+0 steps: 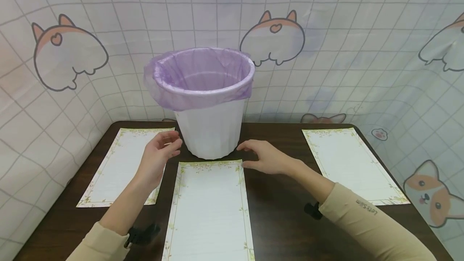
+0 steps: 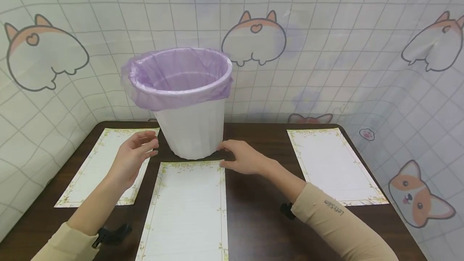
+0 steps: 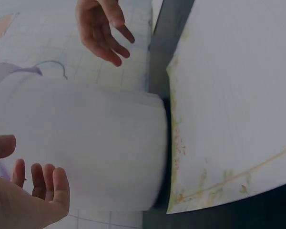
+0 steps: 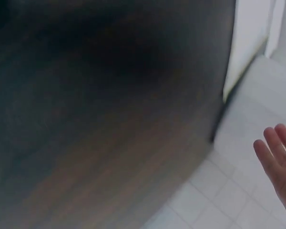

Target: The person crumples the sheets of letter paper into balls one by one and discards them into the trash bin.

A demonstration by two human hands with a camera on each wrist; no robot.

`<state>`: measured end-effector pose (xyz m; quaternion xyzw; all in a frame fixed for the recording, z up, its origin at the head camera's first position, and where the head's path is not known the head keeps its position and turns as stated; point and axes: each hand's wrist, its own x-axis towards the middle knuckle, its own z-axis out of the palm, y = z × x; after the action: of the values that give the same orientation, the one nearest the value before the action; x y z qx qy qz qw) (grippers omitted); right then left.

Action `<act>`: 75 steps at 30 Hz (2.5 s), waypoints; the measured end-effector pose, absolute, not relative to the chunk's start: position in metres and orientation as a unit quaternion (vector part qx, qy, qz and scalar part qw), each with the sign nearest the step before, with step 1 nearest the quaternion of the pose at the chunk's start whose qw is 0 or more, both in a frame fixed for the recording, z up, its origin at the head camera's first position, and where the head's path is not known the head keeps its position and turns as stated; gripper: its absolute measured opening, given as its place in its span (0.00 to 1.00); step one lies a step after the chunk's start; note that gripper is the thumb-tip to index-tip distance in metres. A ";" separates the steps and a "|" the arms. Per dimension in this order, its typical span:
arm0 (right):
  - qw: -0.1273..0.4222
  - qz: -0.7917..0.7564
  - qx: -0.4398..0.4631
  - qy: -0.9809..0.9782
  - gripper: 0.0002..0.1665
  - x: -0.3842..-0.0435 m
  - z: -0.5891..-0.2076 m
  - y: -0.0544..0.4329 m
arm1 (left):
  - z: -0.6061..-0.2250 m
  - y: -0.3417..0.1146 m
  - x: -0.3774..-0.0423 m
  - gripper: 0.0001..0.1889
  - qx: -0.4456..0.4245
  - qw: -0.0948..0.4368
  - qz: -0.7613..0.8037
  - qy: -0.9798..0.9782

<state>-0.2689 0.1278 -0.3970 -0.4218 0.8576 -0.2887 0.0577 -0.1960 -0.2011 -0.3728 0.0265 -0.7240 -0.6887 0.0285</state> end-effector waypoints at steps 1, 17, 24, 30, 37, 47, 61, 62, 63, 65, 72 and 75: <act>0.071 -0.280 -0.424 0.859 0.30 -0.268 -0.400 0.126 | -0.377 -0.201 -0.195 0.22 0.015 0.020 -0.665 -0.747; 0.180 -0.226 -0.435 0.853 0.54 -0.254 -0.430 0.103 | -0.428 -0.192 -0.178 0.21 -0.166 -0.031 -0.352 -0.921; 0.192 -0.196 -0.454 0.847 0.55 -0.254 -0.436 0.097 | -0.433 -0.189 -0.171 0.30 -0.179 -0.071 -0.268 -0.944; 0.218 -0.160 -0.467 0.842 0.52 -0.251 -0.438 0.103 | -0.436 -0.185 -0.167 0.35 -0.187 -0.119 -0.258 -0.940; 0.248 -0.158 -0.471 0.832 0.51 -0.250 -0.438 0.109 | -0.443 -0.178 -0.160 0.39 -0.202 -0.151 -0.223 -0.942; 0.221 -0.183 -0.437 0.853 0.31 -0.257 -0.444 0.114 | -0.450 -0.164 -0.159 0.39 -0.233 -0.149 -0.218 -0.936; 0.205 -0.164 -0.399 0.879 0.42 -0.266 -0.442 0.135 | -0.446 -0.147 -0.159 0.37 -0.268 -0.177 -0.206 -0.924; 0.204 -0.164 -0.397 0.880 0.42 -0.268 -0.442 0.139 | -0.445 -0.147 -0.158 0.37 -0.268 -0.180 -0.206 -0.924; 0.202 -0.163 -0.396 0.881 0.43 -0.269 -0.442 0.142 | -0.444 -0.147 -0.158 0.37 -0.267 -0.183 -0.207 -0.923; 0.202 -0.163 -0.392 0.883 0.43 -0.271 -0.441 0.149 | -0.443 -0.147 -0.158 0.36 -0.266 -0.186 -0.210 -0.922; 0.204 -0.159 -0.382 0.887 0.43 -0.276 -0.437 0.172 | -0.443 -0.149 -0.157 0.35 -0.271 -0.189 -0.215 -0.919; 0.210 -0.154 -0.371 0.892 0.43 -0.279 -0.438 0.180 | -0.443 -0.148 -0.156 0.35 -0.274 -0.190 -0.217 -0.918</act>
<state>-0.2788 0.1800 -0.4382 -0.3705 0.8916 -0.1543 0.2096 -0.1560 -0.1482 -0.4428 -0.2742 -0.9175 -0.2166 -0.1899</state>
